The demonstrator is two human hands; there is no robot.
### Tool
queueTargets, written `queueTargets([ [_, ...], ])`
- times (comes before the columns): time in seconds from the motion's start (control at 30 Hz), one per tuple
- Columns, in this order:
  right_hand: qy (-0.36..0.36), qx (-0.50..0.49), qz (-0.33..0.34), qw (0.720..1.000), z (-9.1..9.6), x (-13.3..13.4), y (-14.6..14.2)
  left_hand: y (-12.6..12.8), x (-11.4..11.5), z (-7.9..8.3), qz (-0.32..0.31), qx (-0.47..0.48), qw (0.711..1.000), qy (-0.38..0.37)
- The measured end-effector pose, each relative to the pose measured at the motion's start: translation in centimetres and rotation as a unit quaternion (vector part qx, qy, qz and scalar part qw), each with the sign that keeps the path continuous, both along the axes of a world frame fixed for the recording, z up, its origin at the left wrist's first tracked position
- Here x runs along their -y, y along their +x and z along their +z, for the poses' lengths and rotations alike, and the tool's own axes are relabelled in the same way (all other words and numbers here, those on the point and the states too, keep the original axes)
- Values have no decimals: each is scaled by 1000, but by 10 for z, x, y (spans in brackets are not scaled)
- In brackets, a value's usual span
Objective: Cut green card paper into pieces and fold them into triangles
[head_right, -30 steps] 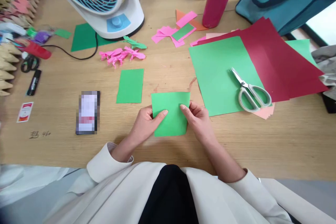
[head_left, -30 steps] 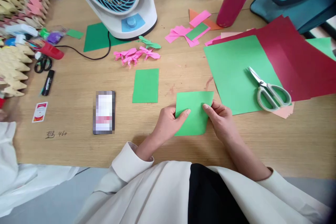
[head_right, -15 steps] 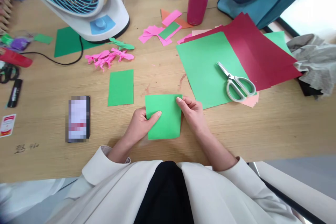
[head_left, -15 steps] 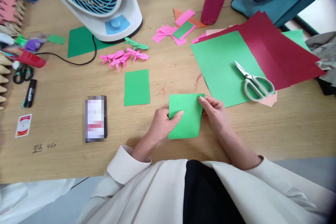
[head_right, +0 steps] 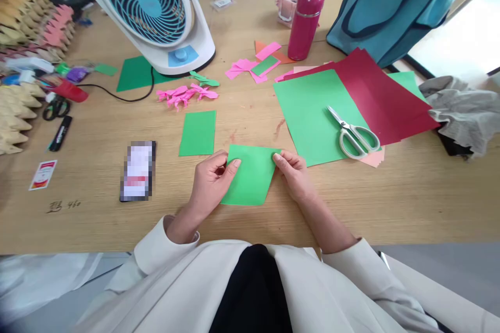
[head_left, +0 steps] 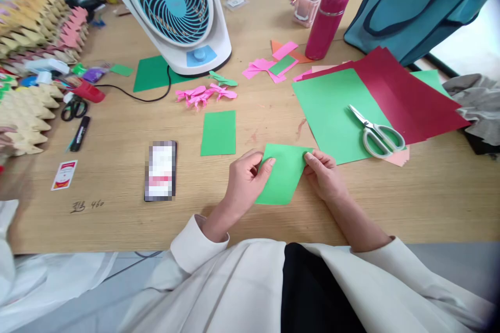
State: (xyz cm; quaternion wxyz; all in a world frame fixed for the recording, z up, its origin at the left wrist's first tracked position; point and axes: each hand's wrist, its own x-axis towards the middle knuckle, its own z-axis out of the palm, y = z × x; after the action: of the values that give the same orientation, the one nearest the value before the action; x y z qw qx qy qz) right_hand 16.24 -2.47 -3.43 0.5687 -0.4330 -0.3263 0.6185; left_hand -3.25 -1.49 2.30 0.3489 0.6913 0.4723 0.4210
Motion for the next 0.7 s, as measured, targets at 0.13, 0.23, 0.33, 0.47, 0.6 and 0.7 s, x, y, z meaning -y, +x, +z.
queueTargets([
  [0.13, 18, 0, 8, 1000, -1, 0, -1, -1, 4, 5, 15, -39, 998, 57],
  [0.23, 30, 0, 35, 999, -3, 1, -3, -1, 6, 7, 26, -74, 992, 96],
  [0.33, 31, 6, 55, 998, -3, 1, -6, 1, 8, 9, 30, -102, 987, 122],
  [0.47, 20, 18, 54, 998, 0, 1, -9, 5, 8, 11, 29, -123, 983, 131],
  [0.6, 12, 17, 49, 999, 6, 0, -9, 7, 6, 12, 37, -143, 981, 125],
  [0.7, -7, 13, 47, 999, 7, -1, -8, 8, 3, 11, 45, -141, 983, 108],
])
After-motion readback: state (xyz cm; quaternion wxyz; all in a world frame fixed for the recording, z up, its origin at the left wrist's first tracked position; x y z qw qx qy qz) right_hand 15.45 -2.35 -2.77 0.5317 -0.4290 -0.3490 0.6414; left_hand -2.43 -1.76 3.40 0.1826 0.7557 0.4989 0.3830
